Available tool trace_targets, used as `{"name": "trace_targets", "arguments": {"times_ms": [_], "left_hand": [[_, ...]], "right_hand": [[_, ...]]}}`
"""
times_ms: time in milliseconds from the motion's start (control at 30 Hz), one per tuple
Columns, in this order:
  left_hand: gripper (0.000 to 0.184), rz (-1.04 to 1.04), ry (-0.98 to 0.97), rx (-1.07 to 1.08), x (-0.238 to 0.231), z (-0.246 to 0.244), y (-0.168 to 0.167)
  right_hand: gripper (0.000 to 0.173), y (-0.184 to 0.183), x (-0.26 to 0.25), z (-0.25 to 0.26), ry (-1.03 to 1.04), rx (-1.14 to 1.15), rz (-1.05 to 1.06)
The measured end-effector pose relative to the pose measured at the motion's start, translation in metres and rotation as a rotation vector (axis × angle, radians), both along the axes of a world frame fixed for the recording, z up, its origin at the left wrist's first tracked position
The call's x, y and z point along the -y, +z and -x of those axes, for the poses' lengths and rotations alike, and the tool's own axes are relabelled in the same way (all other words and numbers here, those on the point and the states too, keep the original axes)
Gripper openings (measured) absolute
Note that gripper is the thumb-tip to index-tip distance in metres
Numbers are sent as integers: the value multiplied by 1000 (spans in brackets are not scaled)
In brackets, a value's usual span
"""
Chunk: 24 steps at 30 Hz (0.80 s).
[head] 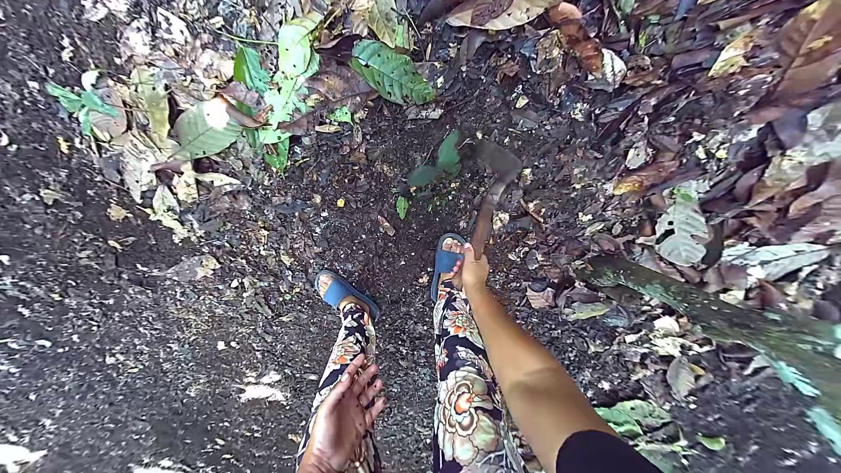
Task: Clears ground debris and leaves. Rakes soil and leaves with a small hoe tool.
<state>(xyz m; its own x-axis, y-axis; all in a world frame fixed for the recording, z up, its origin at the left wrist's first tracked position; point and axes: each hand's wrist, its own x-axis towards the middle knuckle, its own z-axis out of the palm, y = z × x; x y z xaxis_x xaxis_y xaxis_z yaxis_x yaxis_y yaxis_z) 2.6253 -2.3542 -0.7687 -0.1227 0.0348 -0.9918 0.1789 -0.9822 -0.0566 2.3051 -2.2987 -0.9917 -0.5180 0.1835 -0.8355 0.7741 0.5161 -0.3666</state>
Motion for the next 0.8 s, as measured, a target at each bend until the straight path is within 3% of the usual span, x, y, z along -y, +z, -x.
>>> {"name": "trace_targets", "arguments": {"times_ms": [133,233,333,400,467,600,700,800], "left_hand": [[46,-8,-33,16,0,4,1],[46,-1,-29,23,2,6,0],[47,-9,-15,15,-1,5,-2],[47,-8,-15,15,-1,5,-4],[47,-7,-23,14,0,6,-2],[47,-16,-26,13,1,7,0],[46,-9,-11,3,5,6,-3],[45,-14,4,-4,5,3,-3]], "right_hand": [[44,29,-18,31,3,33,30],[38,40,8,39,-257,-120,163],[51,19,44,27,-501,-197,262],[57,-6,38,-6,-329,-88,237],[47,-10,20,-32,-138,113,175],[43,14,-1,-6,-121,154,150],[43,26,24,21,-350,-15,268],[54,9,59,26,-564,-93,435]]}}
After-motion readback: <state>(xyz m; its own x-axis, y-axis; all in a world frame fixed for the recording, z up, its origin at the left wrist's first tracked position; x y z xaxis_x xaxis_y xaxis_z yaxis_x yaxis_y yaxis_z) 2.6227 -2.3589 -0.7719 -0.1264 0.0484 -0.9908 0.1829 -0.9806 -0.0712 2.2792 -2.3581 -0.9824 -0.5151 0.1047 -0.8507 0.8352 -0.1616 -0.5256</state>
